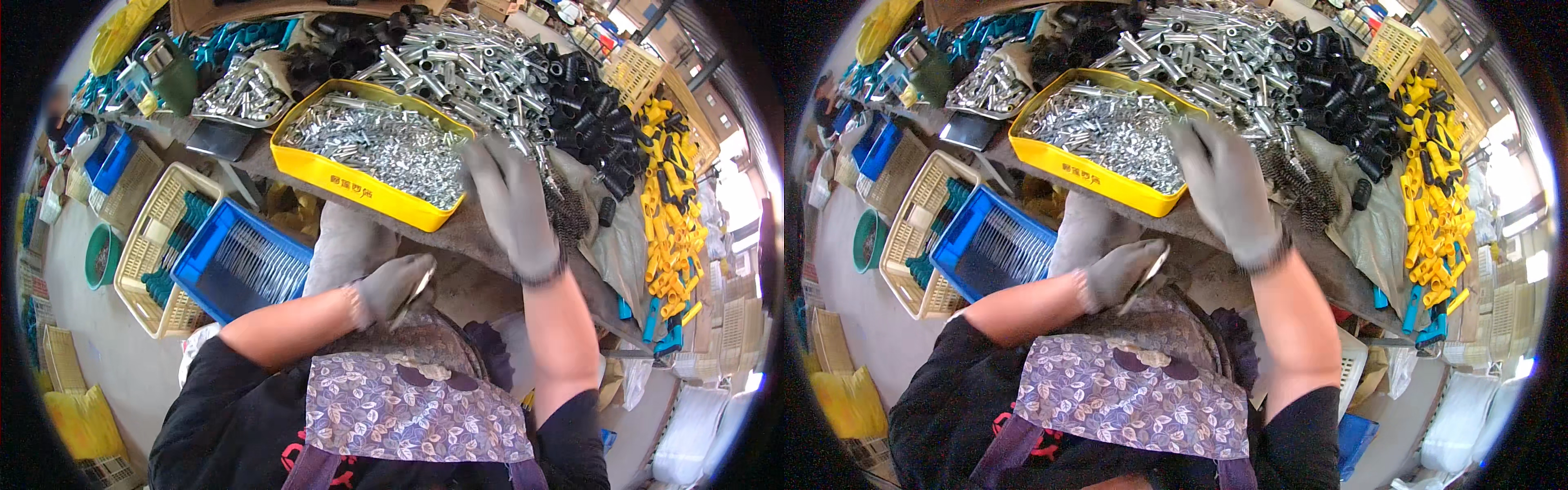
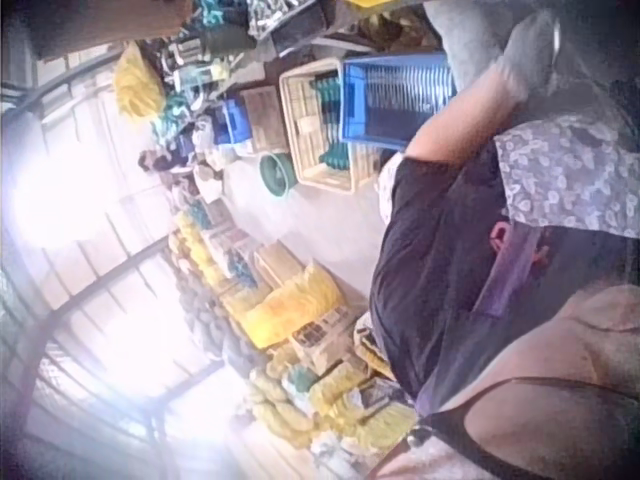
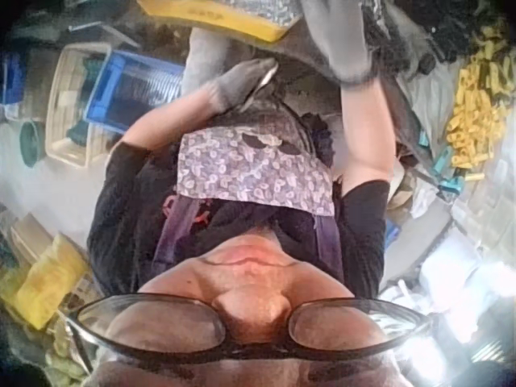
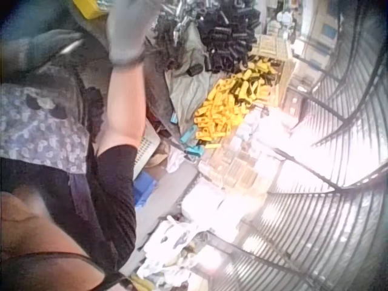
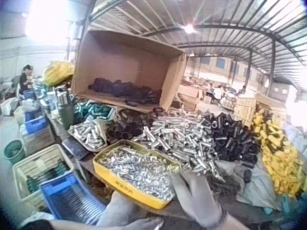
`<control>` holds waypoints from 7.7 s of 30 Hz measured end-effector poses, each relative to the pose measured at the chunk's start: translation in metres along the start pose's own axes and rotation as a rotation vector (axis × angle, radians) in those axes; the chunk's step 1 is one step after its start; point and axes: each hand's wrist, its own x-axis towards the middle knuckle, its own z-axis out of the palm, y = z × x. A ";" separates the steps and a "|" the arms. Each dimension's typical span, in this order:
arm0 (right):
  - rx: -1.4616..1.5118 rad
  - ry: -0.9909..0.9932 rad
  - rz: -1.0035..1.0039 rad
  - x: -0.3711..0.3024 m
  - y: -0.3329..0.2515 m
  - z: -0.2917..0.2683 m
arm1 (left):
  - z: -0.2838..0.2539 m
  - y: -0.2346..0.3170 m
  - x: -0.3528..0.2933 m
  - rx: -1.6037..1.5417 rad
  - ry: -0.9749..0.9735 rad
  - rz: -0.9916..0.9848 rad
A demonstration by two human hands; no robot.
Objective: The person assembles tools by inserting metal rods and springs into metal tubes, attaching plastic handles and sleeves onto the tubes by hand, and placing the finished assemblies into a basket.
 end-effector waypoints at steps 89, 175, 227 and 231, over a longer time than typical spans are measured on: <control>0.323 0.122 0.547 -0.180 0.070 0.024 | -0.022 0.011 -0.119 0.614 0.148 0.343; 0.574 0.056 0.526 -0.181 0.087 -0.025 | -0.017 0.021 -0.097 0.093 0.043 -0.060; -0.161 -0.029 -0.345 0.017 -0.003 0.046 | -0.040 -0.027 -0.083 0.181 0.079 0.232; 0.230 -0.340 0.064 -0.059 0.004 0.047 | -0.041 -0.031 -0.087 -0.086 0.053 0.050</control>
